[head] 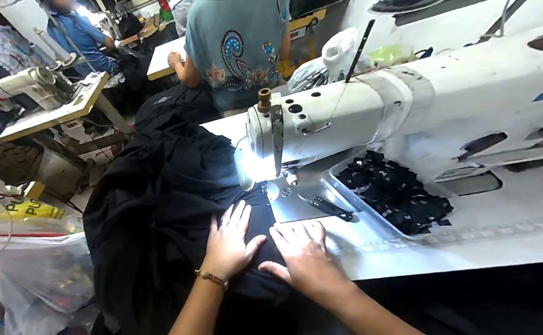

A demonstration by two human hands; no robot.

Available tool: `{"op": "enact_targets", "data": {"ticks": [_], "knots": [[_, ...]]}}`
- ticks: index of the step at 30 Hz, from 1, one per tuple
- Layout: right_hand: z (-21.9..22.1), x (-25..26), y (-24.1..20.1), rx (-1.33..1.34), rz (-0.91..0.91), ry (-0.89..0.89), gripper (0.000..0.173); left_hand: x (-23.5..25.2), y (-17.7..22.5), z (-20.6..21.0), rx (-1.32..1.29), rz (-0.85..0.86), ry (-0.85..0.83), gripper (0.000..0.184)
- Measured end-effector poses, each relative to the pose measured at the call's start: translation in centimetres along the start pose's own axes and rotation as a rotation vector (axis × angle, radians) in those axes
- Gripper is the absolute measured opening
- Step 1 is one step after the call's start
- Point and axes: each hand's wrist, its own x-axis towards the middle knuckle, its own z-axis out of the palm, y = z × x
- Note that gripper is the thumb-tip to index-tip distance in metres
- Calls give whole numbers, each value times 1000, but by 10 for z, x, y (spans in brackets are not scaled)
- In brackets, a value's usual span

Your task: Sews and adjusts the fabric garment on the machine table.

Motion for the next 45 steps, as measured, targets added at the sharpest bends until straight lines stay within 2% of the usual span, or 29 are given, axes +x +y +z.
{"op": "enact_targets", "data": {"ticks": [3, 4, 6, 8, 10, 12, 14, 18, 22, 26, 30, 34, 36, 39, 43, 45], "knots": [[-3, 1, 11, 110, -13, -15, 73, 1, 0, -5, 20, 27, 35, 71], [-7, 4, 21, 165, -30, 45, 66, 1, 1, -7, 13, 35, 55, 68], [-28, 13, 52, 218, -36, 160, 39, 2, 3, -12, -5, 49, 96, 61], [-65, 21, 89, 222, 80, 178, 26, 1, 3, -14, -9, 77, 129, 55], [-93, 31, 126, 146, 255, 197, 20, 0, 3, -12, -2, 122, 183, 47], [-106, 43, 153, 80, 428, 93, 21, 0, 5, -11, -1, 159, 225, 43], [-104, 53, 167, 53, 496, -34, 25, 0, 10, -12, -8, 183, 251, 40], [-94, 61, 163, 34, 568, -152, 36, -2, 15, -16, -10, 190, 258, 39], [-96, 60, 157, 92, 602, -95, 22, -8, 10, -19, 5, 182, 254, 39], [-99, 55, 162, 114, 599, -48, 20, -11, 9, -19, -9, 173, 253, 39], [-96, 53, 165, 135, 514, -26, 14, -10, 15, -18, -46, 187, 269, 37], [-88, 58, 158, 138, 381, -84, 26, -10, 19, -16, -59, 222, 283, 37], [-84, 61, 157, 104, 363, -95, 21, -12, 18, -17, -62, 220, 280, 36], [-79, 60, 159, 128, 339, -4, 8, -15, 16, -18, -63, 207, 278, 36], [-84, 56, 162, 272, 367, 171, 10, -16, 16, -18, -170, 182, 324, 34], [-86, 54, 163, 298, 362, 187, 9, -14, 23, -18, -246, 173, 345, 33]]}}
